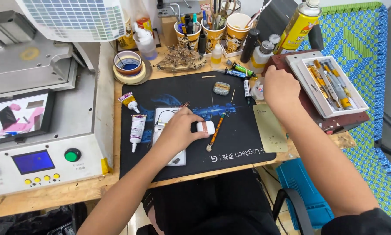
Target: Securing and adjusting copper wire ends on a small electronic component using a pencil as a tool.
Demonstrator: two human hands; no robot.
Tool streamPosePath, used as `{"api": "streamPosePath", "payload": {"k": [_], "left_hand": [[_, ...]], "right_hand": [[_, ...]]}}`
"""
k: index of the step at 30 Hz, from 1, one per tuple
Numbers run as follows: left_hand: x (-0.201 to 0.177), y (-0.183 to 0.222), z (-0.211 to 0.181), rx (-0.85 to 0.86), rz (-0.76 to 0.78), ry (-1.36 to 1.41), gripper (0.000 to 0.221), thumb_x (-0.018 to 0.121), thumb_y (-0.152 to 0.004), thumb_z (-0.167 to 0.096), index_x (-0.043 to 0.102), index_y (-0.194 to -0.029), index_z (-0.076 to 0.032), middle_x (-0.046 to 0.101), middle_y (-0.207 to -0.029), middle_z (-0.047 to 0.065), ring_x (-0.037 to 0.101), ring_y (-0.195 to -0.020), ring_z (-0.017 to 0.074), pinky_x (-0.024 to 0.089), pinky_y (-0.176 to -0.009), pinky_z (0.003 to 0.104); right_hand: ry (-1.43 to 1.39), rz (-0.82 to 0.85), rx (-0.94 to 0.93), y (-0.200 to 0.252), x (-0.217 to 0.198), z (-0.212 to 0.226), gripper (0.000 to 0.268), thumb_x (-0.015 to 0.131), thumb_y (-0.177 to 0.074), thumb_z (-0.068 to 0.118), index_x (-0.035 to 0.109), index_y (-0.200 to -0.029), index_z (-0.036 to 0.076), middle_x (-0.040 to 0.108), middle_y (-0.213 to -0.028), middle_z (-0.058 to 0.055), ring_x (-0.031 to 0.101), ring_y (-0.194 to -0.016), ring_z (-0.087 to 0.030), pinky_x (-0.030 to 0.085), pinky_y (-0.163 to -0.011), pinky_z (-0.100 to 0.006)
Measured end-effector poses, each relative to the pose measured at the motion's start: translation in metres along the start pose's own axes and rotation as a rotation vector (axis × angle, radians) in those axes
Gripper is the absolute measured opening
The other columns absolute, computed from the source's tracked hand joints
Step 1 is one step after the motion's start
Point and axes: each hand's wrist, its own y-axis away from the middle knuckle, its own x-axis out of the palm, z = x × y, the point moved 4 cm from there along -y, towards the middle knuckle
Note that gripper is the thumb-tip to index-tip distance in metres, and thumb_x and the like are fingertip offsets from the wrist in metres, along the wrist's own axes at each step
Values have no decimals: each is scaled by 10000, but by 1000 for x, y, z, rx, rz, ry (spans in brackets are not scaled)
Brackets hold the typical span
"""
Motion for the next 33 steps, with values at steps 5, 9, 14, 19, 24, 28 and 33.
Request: {"api": "streamPosePath", "payload": {"k": [5,9,14,19,24,28,33], "left_hand": [[-6,-1,-1,-1,-1,-13,547,937,-864,-293,785,-1326,-42,710,-1210,185,739,-1165,346,644,-957,418],[-31,6,-12,14,-101,100,592,907,-890,-262,739,-1399,-10,712,-1226,245,729,-1164,418,648,-939,493],[-38,59,-50,62,-400,80,541,849,-967,-236,699,-1471,-114,687,-1247,125,703,-1160,276,600,-938,384],[20,79,-124,322,-536,200,467,819,-1010,-162,667,-1444,-85,671,-1371,107,687,-1288,267,536,-1147,399],[85,52,-157,429,-350,348,404,775,-1054,-110,671,-1430,-5,725,-1267,119,716,-1112,265,566,-1009,389],[122,39,-151,346,-239,479,204,754,-1044,-97,764,-1246,-69,722,-1178,70,723,-1028,231,557,-945,356],[131,28,-156,222,-334,723,117,808,-969,-31,791,-1085,-27,784,-1037,121,794,-934,203,652,-899,263]], "right_hand": [[-9,-62,-19,20,-36,9,81,726,-1014,32,717,-1092,9,779,-868,-262,818,-821,-490,652,-688,-614],[-127,-97,-26,63,-121,21,151,695,-1105,91,731,-1170,-41,786,-942,-315,808,-903,-537,640,-761,-665],[-140,-162,-24,122,-168,-17,156,663,-1213,264,710,-1220,115,775,-912,-177,769,-819,-479,559,-628,-591],[-136,-232,-114,204,-172,-50,107,753,-1191,317,735,-1256,235,757,-891,13,700,-715,-276,437,-499,-427],[-458,-108,-376,249,-147,-49,216,800,-1012,267,716,-1156,129,821,-1028,49,766,-838,-123,582,-701,-311],[-668,48,-287,256,-114,-67,206,790,-985,216,713,-1152,123,825,-1024,9,763,-791,-134,573,-680,-297],[-1175,147,-14,260,-56,-74,342,733,-991,152,745,-1326,82,679,-1075,-82,677,-936,-162,568,-750,-236]]}}
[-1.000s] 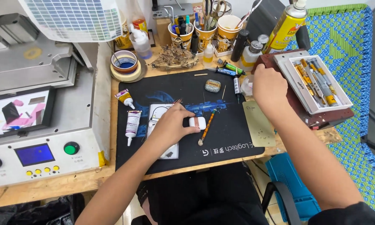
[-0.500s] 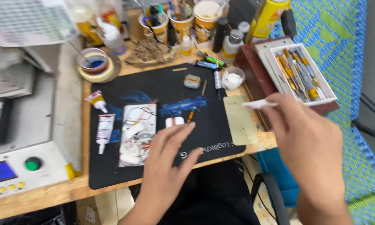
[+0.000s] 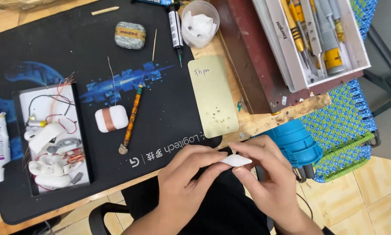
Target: Securing and adjusting copper wire ends on a small electronic component using a pencil as a tool.
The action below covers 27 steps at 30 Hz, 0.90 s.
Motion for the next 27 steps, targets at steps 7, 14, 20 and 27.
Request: {"api": "streamPosePath", "payload": {"k": [7,14,20,27], "left_hand": [[1,-1,13,-117,107,-6,308,794,-996,-116,740,-1289,-42,818,-1130,112,838,-969,177,682,-974,271],[1,-25,22,-79,102,124,215,801,-1004,-155,764,-1200,-76,764,-1135,78,777,-1013,220,628,-959,321],[1,-37,28,-106,66,209,112,798,-1000,-113,797,-1111,-95,810,-1082,47,811,-959,220,669,-930,323],[2,-41,35,-39,-9,244,121,821,-965,-80,796,-1082,-67,825,-1039,66,865,-957,235,725,-915,322]], "right_hand": [[-256,13,113,-6,6,-23,218,633,-1057,96,683,-1248,5,815,-1112,-134,832,-827,-174,717,-797,-252],[-234,163,61,-11,20,-36,317,630,-1072,292,730,-1232,37,803,-990,-69,775,-806,-155,604,-732,-257],[-264,16,-55,-27,29,-30,253,632,-1068,232,723,-1116,1,727,-798,-83,688,-671,-176,587,-683,-276],[-151,-56,-35,-27,29,-33,184,682,-1009,143,756,-1065,-15,730,-794,-90,680,-660,-192,592,-658,-270]]}}
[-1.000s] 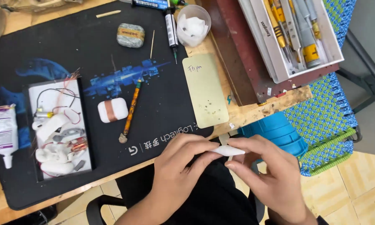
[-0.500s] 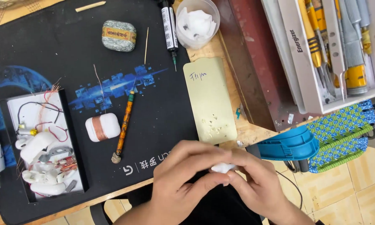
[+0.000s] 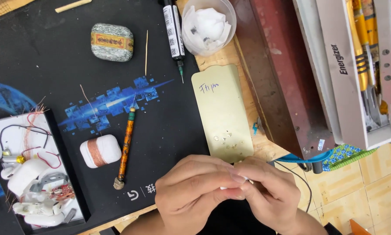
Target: Securing and adjusting copper wire ends on a small electronic component using a pencil as a tool.
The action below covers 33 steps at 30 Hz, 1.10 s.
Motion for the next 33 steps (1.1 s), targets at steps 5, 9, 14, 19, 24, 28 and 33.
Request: {"api": "streamPosePath", "payload": {"k": [5,9,14,19,24,28,33], "left_hand": [[-11,-1,9,-128,-77,199,91,829,-957,-116,794,-1031,-76,803,-990,74,825,-938,237,715,-894,319],[-34,7,16,-130,-370,128,77,802,-998,-195,758,-1000,-131,749,-931,32,791,-907,208,680,-836,299],[-19,17,-1,-29,-159,-189,144,871,-932,-205,802,-1058,-193,755,-1169,106,788,-1053,258,677,-975,337],[-11,14,-11,313,100,-469,121,825,-1039,-174,780,-1150,-156,809,-1199,36,777,-1001,165,697,-897,246],[-7,13,-9,464,283,-596,53,726,-1147,-121,750,-1194,-114,792,-1354,42,777,-999,156,648,-881,281],[-3,16,-5,439,245,-591,55,725,-1144,-101,769,-1173,-85,773,-1355,92,800,-973,158,677,-853,291],[-6,15,-6,361,224,-561,60,715,-1149,-96,772,-1157,-79,771,-1373,134,775,-940,178,678,-828,307]], "right_hand": [[59,34,-72,-8,1,8,174,690,-1005,135,731,-1090,-11,777,-897,-97,725,-711,-210,625,-726,-293],[100,8,-64,-11,1,15,184,696,-998,107,716,-1138,-11,837,-925,-121,828,-782,-198,681,-770,-259],[288,-135,-114,-2,-6,16,180,642,-1014,-10,694,-1181,-53,756,-968,-183,788,-808,-237,669,-769,-297],[445,-268,-81,15,-7,8,156,690,-1025,-66,693,-1181,-56,786,-1042,-193,756,-856,-254,639,-799,-295],[504,-290,-92,6,-5,13,110,731,-1006,-12,713,-1109,-48,740,-1079,-243,758,-963,-302,639,-888,-337],[487,-261,-37,12,-10,8,214,780,-992,6,694,-1184,-31,720,-1124,-231,742,-945,-261,644,-885,-316],[500,-256,-66,8,-8,13,131,738,-1023,13,690,-1141,-21,727,-1075,-196,731,-904,-244,627,-828,-304]]}}
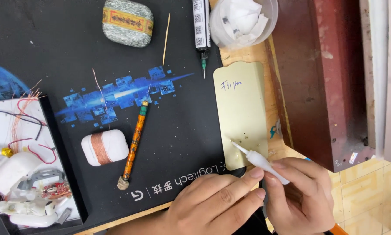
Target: Securing and adjusting copper wire ends on a small electronic component using a pencil as a tool.
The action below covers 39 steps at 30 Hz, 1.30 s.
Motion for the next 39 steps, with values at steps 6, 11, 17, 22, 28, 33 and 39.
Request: {"api": "streamPosePath", "payload": {"k": [6,11,17,22,28,33,39], "left_hand": [[-6,-4,-2,-23,41,15,143,638,-1159,-92,779,-1137,-77,778,-1368,138,770,-971,185,664,-868,316],[-3,1,-2,-7,54,-5,125,654,-1161,-111,777,-1151,-98,774,-1381,122,763,-964,174,649,-871,311],[-3,3,-1,9,57,-4,118,645,-1161,-104,762,-1170,-89,782,-1364,132,767,-973,178,641,-873,313],[-1,4,-1,33,64,-12,104,655,-1164,-108,756,-1179,-86,784,-1361,141,766,-972,180,639,-872,307],[-2,3,0,38,60,-9,107,656,-1163,-105,761,-1171,-83,785,-1359,147,766,-959,179,636,-874,303],[-3,3,0,31,59,-17,118,644,-1166,-111,761,-1171,-96,779,-1370,139,760,-964,172,642,-864,303],[-1,6,0,51,51,-51,108,652,-1171,-124,760,-1174,-116,771,-1385,128,757,-940,154,644,-852,291]], "right_hand": [[21,43,-13,-1,-1,2,100,697,-1029,29,712,-1095,-45,728,-1039,-204,708,-872,-248,609,-804,-311],[42,53,-27,0,-4,4,111,707,-1018,23,728,-1096,-53,737,-1044,-210,710,-880,-255,607,-833,-320],[49,51,-15,-3,-3,8,96,723,-1008,-4,740,-1080,-66,737,-1034,-209,706,-869,-253,598,-809,-313],[39,51,-47,-5,-4,8,104,714,-1007,17,738,-1071,-62,748,-1024,-211,706,-852,-255,583,-813,-315],[52,64,-16,-5,-4,10,110,740,-998,17,744,-1080,-56,742,-1025,-208,703,-854,-245,577,-823,-308],[54,60,-11,-5,-4,11,101,736,-1000,10,750,-1074,-58,744,-1018,-204,711,-850,-246,584,-825,-308],[59,62,-28,-2,-5,6,123,741,-996,29,744,-1084,-58,750,-1018,-213,713,-858,-252,574,-834,-313]]}}
